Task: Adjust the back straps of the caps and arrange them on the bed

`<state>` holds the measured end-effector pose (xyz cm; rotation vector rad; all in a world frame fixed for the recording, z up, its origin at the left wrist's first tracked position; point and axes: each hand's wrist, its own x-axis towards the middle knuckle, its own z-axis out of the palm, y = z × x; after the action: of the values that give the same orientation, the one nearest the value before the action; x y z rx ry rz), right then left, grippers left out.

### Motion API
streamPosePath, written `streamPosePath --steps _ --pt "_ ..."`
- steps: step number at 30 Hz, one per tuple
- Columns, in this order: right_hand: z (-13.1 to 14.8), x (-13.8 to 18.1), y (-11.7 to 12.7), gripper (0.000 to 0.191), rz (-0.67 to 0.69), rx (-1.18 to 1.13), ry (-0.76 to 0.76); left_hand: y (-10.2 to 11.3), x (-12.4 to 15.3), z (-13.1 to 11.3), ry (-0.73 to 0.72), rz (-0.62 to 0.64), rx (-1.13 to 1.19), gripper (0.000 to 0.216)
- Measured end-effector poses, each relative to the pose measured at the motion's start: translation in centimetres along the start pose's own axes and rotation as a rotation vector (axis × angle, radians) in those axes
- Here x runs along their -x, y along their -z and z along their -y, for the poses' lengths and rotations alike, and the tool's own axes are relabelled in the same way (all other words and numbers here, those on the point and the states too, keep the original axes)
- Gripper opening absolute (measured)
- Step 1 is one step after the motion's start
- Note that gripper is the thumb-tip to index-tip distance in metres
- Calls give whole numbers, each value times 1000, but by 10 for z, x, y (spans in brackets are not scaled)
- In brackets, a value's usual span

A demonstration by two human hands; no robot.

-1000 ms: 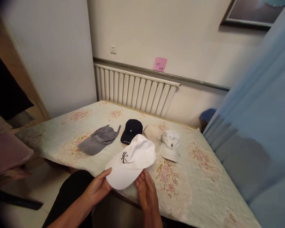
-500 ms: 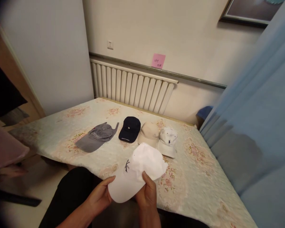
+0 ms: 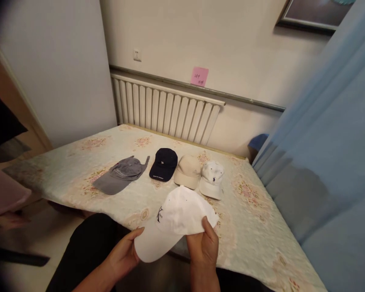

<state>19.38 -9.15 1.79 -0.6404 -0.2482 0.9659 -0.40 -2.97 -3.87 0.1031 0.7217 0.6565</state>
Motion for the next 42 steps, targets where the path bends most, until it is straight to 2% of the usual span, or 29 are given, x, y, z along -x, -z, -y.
streamPosePath --steps 4,9,13,22,27,31,34,39,42 --pt "-2 3 -3 49 -21 -32 -24 -2 -1 4 -2 1 -3 65" --pt "-27 14 -9 53 3 -47 -114 -6 -2 8 -5 4 -29 57" --pt "-41 21 -11 49 14 -55 -205 -8 1 7 -14 20 -40 56" --pt "-30 13 -4 49 40 28 -227 -8 3 3 -24 117 -2 50" --pt "-15 21 -9 50 11 50 -305 -7 6 -3 83 184 6 46" --pt "-3 32 -19 67 120 141 -409 -9 9 -5 228 253 -32 52" --pt "-1 37 -24 72 163 210 -435 -14 12 -5 338 259 -30 58" --pt "-7 34 -14 76 177 228 -454 -20 21 -5 382 351 -16 69" --pt "-12 31 -7 70 138 217 -390 -20 27 -5 373 402 12 71"
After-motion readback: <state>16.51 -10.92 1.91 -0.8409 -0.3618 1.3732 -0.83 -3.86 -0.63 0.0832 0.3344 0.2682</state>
